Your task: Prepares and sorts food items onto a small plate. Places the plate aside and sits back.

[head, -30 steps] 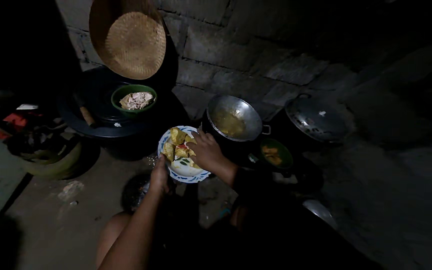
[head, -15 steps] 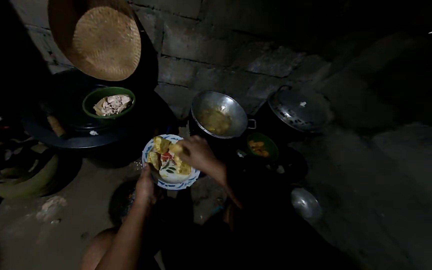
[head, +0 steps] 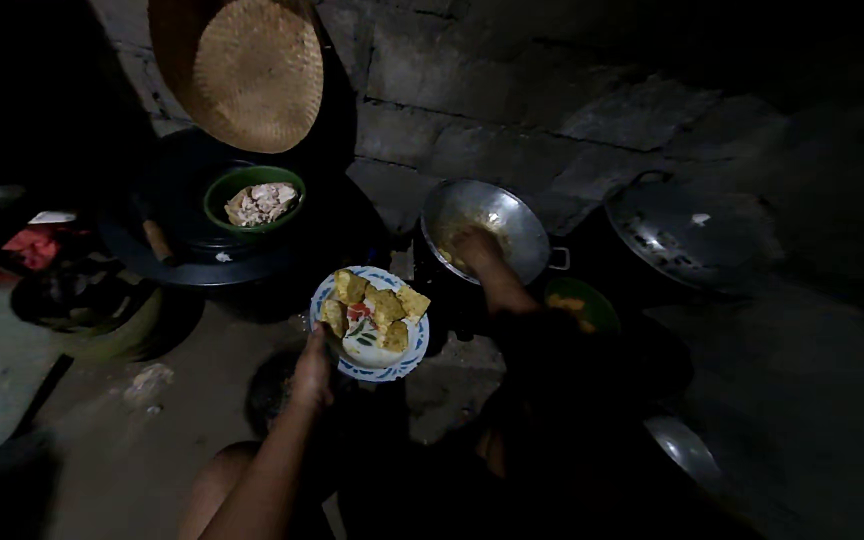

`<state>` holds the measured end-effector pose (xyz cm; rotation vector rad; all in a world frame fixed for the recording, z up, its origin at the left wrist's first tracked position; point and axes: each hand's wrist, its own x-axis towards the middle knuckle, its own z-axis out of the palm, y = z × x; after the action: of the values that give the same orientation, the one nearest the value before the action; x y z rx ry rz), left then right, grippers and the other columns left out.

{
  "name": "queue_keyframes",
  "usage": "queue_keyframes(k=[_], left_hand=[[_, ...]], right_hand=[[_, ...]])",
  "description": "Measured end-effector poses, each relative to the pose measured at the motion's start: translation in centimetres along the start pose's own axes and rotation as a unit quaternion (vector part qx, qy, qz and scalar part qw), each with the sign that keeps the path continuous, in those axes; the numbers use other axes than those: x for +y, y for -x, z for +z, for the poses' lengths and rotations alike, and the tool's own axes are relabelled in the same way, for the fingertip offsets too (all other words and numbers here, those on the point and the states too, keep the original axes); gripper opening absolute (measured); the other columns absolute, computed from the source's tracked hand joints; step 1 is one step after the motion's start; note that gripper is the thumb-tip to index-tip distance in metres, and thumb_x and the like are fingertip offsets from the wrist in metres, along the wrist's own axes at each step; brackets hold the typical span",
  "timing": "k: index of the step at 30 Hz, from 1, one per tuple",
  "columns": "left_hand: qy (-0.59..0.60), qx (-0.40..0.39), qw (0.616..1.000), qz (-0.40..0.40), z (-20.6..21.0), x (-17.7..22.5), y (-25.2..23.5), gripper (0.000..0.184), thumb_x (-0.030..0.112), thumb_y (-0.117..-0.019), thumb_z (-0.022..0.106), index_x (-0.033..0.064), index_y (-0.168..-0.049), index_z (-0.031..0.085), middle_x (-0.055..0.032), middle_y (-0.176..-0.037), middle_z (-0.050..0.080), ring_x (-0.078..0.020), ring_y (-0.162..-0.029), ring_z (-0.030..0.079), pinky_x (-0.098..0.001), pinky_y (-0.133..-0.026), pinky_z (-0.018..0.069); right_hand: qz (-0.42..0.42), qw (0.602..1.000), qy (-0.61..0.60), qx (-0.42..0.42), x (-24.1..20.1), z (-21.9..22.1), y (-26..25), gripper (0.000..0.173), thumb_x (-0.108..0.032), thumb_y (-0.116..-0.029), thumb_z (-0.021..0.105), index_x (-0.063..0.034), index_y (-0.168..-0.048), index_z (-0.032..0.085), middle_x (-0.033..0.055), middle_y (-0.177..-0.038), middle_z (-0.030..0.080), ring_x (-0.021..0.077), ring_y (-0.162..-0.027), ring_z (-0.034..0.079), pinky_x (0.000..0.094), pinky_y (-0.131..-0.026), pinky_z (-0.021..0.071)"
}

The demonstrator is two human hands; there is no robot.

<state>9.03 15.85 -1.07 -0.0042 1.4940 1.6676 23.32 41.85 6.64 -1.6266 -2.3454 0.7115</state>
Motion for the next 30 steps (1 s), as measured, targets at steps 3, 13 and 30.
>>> queue_keyframes(k=[3,13,30], left_hand=[[0.035,-0.011,0.999,-0.003,0.2,0.5,0.3,0.054,0.042,-0.1125,0.025,0.0069,-0.15,0.042,-0.0139,-0.135,0.061,-0.0197,-0.118,0.063,-0.0407,-0.097,0.0547],[0.057,-0.052,0.997,0.015,-0.3,0.5,1.2,0.056,0.042,-0.1128,0.024,0.0074,-0.156,0.034,-0.0173,-0.144,0.055,-0.0252,-0.124,0.061,-0.0459,-0.1,0.0536],[0.045,-0.1,0.994,0.019,-0.6,0.6,2.8,0.053,0.039,-0.1131,0.026,0.0072,-0.154,0.037,-0.0158,-0.138,0.059,-0.0225,-0.12,0.063,-0.0431,-0.098,0.0554]], right_hand=[[-0.133,0.99,-0.038,0.018,-3.5,0.1,2.8,0.039,-0.028,-0.1102,0.049,-0.008,-0.143,0.057,0.0228,-0.139,0.06,0.0436,-0.127,0.058,0.0621,-0.106,0.0462],[-0.233,0.946,0.167,-0.15,-6.6,4.9,10.8,0.058,-0.044,-0.1002,0.062,-0.0144,-0.15,0.054,0.0169,-0.138,0.062,0.0383,-0.135,0.051,0.0604,-0.114,0.0341],[-0.103,0.971,0.19,-0.104,-8.0,6.6,10.7,0.044,-0.031,-0.1023,0.059,-0.0067,-0.139,0.061,0.0173,-0.139,0.062,0.0386,-0.139,0.049,0.0597,-0.115,0.0369]])
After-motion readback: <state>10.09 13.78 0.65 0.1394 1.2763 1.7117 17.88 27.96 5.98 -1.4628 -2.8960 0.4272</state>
